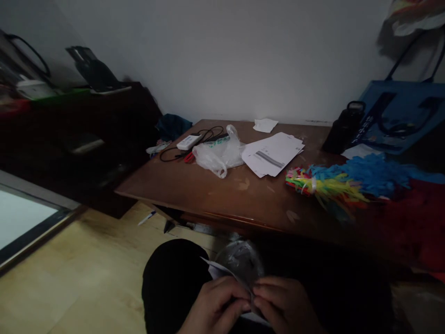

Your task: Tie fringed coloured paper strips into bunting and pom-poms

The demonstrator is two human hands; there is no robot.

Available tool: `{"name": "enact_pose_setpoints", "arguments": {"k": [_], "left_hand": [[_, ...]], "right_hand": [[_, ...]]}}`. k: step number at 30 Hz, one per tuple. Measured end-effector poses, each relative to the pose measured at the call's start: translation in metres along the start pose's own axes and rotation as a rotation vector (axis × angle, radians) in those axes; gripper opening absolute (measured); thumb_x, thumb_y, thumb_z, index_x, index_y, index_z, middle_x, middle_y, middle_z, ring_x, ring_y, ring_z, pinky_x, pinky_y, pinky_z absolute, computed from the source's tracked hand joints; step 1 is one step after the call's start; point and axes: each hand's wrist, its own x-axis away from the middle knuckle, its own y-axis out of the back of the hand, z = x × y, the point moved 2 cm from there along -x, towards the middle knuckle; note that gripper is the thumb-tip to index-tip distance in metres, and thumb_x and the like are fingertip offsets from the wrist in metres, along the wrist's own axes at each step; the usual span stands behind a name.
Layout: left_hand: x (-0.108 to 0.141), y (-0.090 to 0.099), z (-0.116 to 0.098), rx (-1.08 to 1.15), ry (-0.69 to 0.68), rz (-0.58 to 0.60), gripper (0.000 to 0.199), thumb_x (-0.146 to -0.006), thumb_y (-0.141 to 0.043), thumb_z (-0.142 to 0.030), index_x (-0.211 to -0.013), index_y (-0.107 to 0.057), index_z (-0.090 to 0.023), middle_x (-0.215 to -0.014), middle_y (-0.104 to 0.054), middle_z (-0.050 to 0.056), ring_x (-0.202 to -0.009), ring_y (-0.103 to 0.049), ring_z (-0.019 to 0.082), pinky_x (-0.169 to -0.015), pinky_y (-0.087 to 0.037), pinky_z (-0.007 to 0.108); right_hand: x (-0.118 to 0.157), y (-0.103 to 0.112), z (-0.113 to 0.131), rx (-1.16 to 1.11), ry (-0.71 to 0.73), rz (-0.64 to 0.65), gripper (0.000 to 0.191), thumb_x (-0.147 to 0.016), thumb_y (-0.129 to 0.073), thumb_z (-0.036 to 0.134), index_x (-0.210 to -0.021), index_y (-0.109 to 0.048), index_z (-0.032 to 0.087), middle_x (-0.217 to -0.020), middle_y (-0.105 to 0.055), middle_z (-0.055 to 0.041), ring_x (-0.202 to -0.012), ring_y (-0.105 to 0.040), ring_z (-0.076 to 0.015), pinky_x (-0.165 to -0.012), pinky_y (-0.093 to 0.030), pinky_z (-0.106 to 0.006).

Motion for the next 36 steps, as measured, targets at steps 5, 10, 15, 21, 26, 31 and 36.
{"name": "enact_pose_setpoints", "arguments": {"k": [5, 10, 15, 21, 26, 31, 36], "left_hand": [[0.0, -0.002, -0.001, 0.011, 0.047, 0.0, 0.011, -0.09, -0.061, -0.014, -0.083, -0.063, -0.022, -0.075, -0.068, -0.005, -0.068, -0.063, 0.007, -0.066, -0.046, 0.01], [0.001, -0.002, 0.0, -0.01, 0.12, 0.029, 0.01, -0.091, -0.057, -0.016, -0.084, -0.062, -0.021, -0.076, -0.067, -0.002, -0.069, -0.063, 0.009, -0.065, -0.047, 0.012], [0.002, 0.002, -0.002, 0.014, 0.164, 0.059, 0.009, -0.093, -0.056, -0.022, -0.094, -0.065, -0.023, -0.084, -0.07, -0.001, -0.077, -0.065, 0.011, -0.072, -0.049, 0.014], [0.002, 0.001, -0.002, 0.047, 0.095, 0.005, 0.004, -0.089, -0.066, -0.026, -0.09, -0.064, -0.023, -0.08, -0.07, -0.002, -0.073, -0.065, 0.011, -0.07, -0.049, 0.014], [0.002, -0.005, 0.004, 0.041, 0.003, -0.019, 0.009, -0.093, -0.059, -0.022, -0.085, -0.06, -0.021, -0.075, -0.066, -0.002, -0.068, -0.062, 0.01, -0.064, -0.046, 0.014], [0.004, -0.007, 0.004, 0.001, -0.063, -0.026, 0.008, -0.096, -0.053, -0.021, -0.089, -0.057, -0.021, -0.079, -0.065, -0.001, -0.072, -0.061, 0.011, -0.066, -0.046, 0.015], [0.005, -0.011, 0.003, -0.032, -0.114, -0.023, 0.014, -0.1, -0.045, -0.026, -0.089, -0.054, -0.021, -0.078, -0.065, 0.002, -0.074, -0.061, 0.014, -0.069, -0.048, 0.02]], "right_hand": [[-0.006, -0.001, 0.01, 0.131, 0.124, -0.22, 0.032, -0.101, -0.037, 0.029, -0.088, -0.065, 0.021, -0.076, -0.074, -0.0021, -0.06, -0.07, -0.0096, -0.057, -0.054, -0.014], [-0.003, -0.01, 0.009, 0.213, 0.148, -0.281, 0.029, -0.099, -0.037, 0.025, -0.09, -0.064, 0.02, -0.074, -0.073, -0.0023, -0.059, -0.069, -0.0103, -0.057, -0.054, -0.015], [-0.002, -0.009, 0.006, 0.225, 0.115, -0.293, 0.027, -0.1, -0.04, 0.027, -0.092, -0.065, 0.019, -0.075, -0.073, -0.0015, -0.061, -0.07, -0.01, -0.061, -0.055, -0.015], [-0.007, -0.004, 0.014, 0.217, 0.09, -0.239, 0.027, -0.1, -0.041, 0.026, -0.09, -0.065, 0.02, -0.074, -0.073, -0.001, -0.061, -0.07, -0.0104, -0.059, -0.055, -0.015], [-0.007, -0.006, 0.017, 0.217, 0.123, -0.245, 0.028, -0.099, -0.039, 0.023, -0.086, -0.064, 0.019, -0.067, -0.071, -0.0001, -0.055, -0.068, -0.01, -0.053, -0.053, -0.016], [-0.005, -0.005, 0.014, 0.212, 0.119, -0.26, 0.022, -0.096, -0.044, 0.02, -0.087, -0.064, 0.019, -0.069, -0.072, 0.0001, -0.057, -0.069, -0.01, -0.058, -0.055, -0.016], [-0.001, -0.004, 0.011, 0.216, 0.166, -0.223, 0.021, -0.096, -0.045, 0.026, -0.094, -0.063, 0.018, -0.074, -0.073, -0.0022, -0.062, -0.071, -0.0111, -0.06, -0.057, -0.017]]}}
